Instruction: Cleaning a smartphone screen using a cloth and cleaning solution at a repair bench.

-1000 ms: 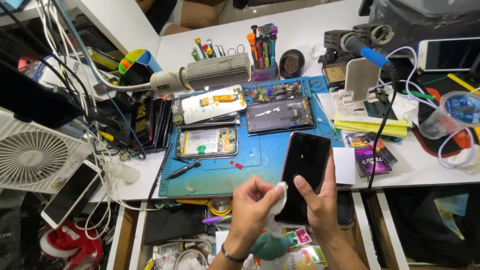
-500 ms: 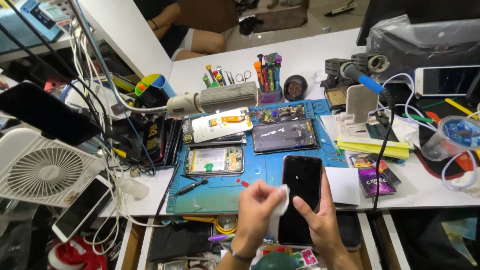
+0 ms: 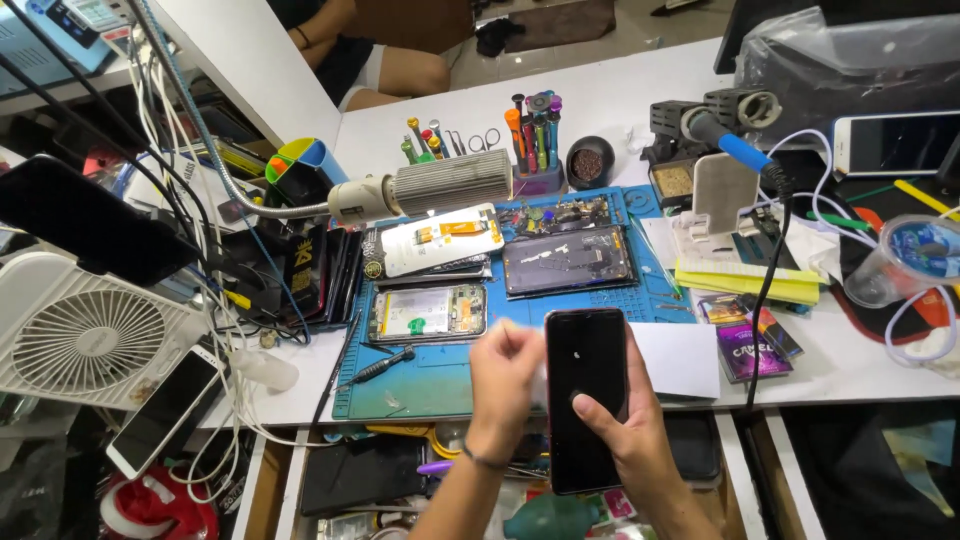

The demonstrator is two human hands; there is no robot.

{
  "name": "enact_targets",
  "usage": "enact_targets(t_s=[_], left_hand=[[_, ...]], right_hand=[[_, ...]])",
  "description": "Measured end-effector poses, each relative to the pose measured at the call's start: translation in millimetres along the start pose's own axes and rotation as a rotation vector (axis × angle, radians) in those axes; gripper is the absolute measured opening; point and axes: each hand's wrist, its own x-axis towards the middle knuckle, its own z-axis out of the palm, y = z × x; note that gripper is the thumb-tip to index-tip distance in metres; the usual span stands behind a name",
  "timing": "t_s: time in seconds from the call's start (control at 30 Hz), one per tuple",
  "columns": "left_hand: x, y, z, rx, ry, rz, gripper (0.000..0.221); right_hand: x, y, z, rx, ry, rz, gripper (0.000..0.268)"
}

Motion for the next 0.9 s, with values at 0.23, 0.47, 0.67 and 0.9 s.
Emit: enact_targets(t_s=[0.23, 0.47, 0.67, 0.9], left_hand=[[-39, 18, -20, -0.168, 0.075, -0.16, 0.009], [-27, 40, 16, 0.066, -0.059, -0.069, 0.02], [-31, 18, 9, -0.051, -0.056, -0.116, 0.022], [-5, 17, 18, -0.041, 0.029, -0.024, 0.026]], right_hand=[[19, -9, -13, -0.088, 0.141, -0.086, 0.091], [10, -1, -3, 0.135, 0.088, 0.013, 0.096], [13, -2, -3, 0.047, 0.075, -0.077, 0.095], [11, 6, -5, -0.007, 0.037, -0.068, 0.093]])
